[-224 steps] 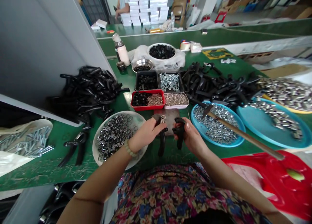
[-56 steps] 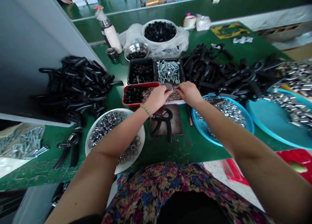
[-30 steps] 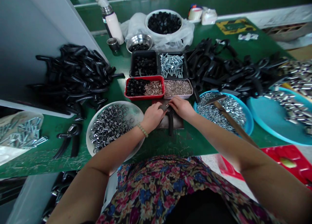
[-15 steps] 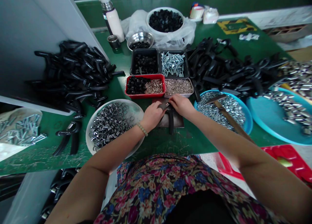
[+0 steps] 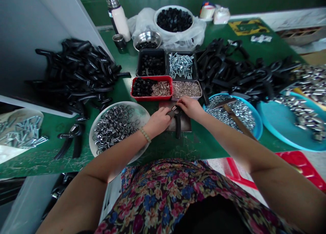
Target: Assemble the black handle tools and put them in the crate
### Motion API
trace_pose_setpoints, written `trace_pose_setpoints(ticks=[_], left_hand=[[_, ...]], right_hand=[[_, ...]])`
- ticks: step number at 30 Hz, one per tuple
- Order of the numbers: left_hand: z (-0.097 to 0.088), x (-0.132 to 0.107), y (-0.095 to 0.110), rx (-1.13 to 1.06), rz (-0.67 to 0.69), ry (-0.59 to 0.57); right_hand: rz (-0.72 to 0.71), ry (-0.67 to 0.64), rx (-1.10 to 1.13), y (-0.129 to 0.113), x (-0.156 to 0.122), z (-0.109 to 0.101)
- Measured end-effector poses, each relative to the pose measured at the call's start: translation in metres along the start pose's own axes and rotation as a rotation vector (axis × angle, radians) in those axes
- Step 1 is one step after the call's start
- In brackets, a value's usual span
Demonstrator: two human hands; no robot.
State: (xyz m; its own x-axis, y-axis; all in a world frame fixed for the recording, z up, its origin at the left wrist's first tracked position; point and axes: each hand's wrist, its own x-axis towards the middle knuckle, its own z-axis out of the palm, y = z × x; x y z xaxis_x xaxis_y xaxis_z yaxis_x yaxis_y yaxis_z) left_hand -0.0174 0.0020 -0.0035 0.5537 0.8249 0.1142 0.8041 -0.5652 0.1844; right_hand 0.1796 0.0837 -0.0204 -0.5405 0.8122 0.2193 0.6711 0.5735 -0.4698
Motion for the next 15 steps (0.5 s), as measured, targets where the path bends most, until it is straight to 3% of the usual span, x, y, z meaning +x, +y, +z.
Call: trace_pose_setpoints(ticks=[9,12,15], left_hand=[[-0.001,-0.008,0.005,-0.103,-0.072,-0.009],[0.001,-0.008,0.005,-0.112,-0.075,-0.002],[0.001,-0.008,0.006,-0.113,-0.075,-0.004]], right_hand=[[-0.100,-0.223,-0.464,-0.023,-0.006,-0.007],[-0.146,-0.253,-0.477,-0.026,-0.007,-0.004],[-0.139,-0.206,-0.320,-0.024,-0.006,-0.004]])
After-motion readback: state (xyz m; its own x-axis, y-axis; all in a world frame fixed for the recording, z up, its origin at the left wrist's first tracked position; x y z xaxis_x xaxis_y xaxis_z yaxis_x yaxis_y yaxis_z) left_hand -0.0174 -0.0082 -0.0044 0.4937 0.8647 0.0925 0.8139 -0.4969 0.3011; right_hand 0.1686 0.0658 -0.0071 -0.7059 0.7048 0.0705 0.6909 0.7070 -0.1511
